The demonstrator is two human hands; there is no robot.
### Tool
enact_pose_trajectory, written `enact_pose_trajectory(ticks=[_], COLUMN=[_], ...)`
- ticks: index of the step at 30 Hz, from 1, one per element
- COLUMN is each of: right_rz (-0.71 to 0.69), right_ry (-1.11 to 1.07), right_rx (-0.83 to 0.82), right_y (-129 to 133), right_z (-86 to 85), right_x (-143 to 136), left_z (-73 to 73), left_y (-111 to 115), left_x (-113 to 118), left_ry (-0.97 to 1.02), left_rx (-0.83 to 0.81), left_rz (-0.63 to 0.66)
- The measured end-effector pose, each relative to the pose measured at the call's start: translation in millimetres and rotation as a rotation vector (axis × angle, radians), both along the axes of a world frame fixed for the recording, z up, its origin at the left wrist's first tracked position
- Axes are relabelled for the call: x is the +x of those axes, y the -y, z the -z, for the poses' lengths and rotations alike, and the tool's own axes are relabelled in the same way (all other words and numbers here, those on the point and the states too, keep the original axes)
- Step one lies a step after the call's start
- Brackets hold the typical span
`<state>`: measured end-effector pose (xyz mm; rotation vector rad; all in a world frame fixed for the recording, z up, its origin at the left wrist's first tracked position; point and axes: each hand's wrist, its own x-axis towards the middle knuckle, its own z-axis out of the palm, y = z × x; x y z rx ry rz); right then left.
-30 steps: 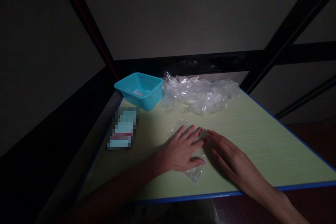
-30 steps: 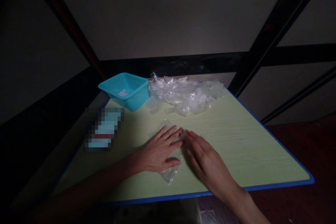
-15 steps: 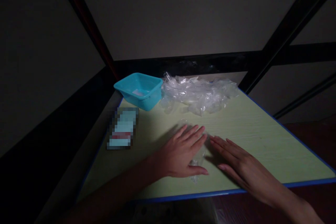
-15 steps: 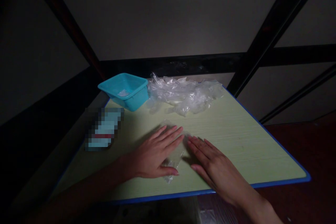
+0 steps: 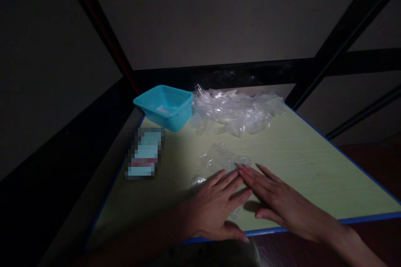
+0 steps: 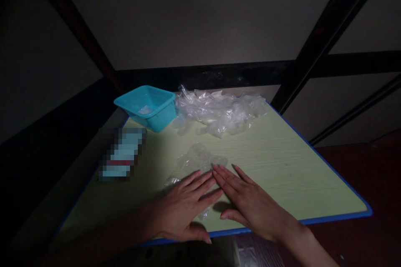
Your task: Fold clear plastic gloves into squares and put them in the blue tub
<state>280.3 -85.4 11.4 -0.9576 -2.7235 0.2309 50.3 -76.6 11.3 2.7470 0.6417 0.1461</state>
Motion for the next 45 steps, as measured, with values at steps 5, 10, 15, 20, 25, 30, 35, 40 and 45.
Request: enact_pose_trajectory(ticks=[5,10,15,20,25,30,35,40,45], right_rz=[0.031,0.101,0.118,0.131,0.08,-0.106,-0.24,-0.249,-0.208], right_ry=[0.005,0.053,0.043,0.075,-0.018,-0.056,-0.061,-0.045,-0.023], right_rx=[-0.009,0.014,0.005,0.034,0.058,0.204,0.316,0.342,0.385], right_y=[-7,-15,-15,-17,-9,11,17,14,14], right_z=[10.2,14.7,15.5,13.9,-4.4,-26.3,-24.8,-19.4,-17.8], right_x=[6,15,15,13,6,-16,-35,-40,-43], left_z=[0.6,2.1,-0.3,-14.6,-29.0,-19.0,-2.1,0.0,1.5], left_y=[1,1,0,-8,-26,-38,-42,-43,-46], left_x=[-1,-2,-3,-17,-33,-38,-37,-38,-45], left_ry=[0.002,-0.001,0.025,0.079,0.107,-0.035,-0.085,-0.056,0.22], left_rx=[0.001,0.009,-0.034,-0.14,-0.067,0.087,0.115,0.071,-0.102], left_rz=[0.01,0.005,0.015,0.0,-0.064,-0.041,-0.06,-0.064,-0.128])
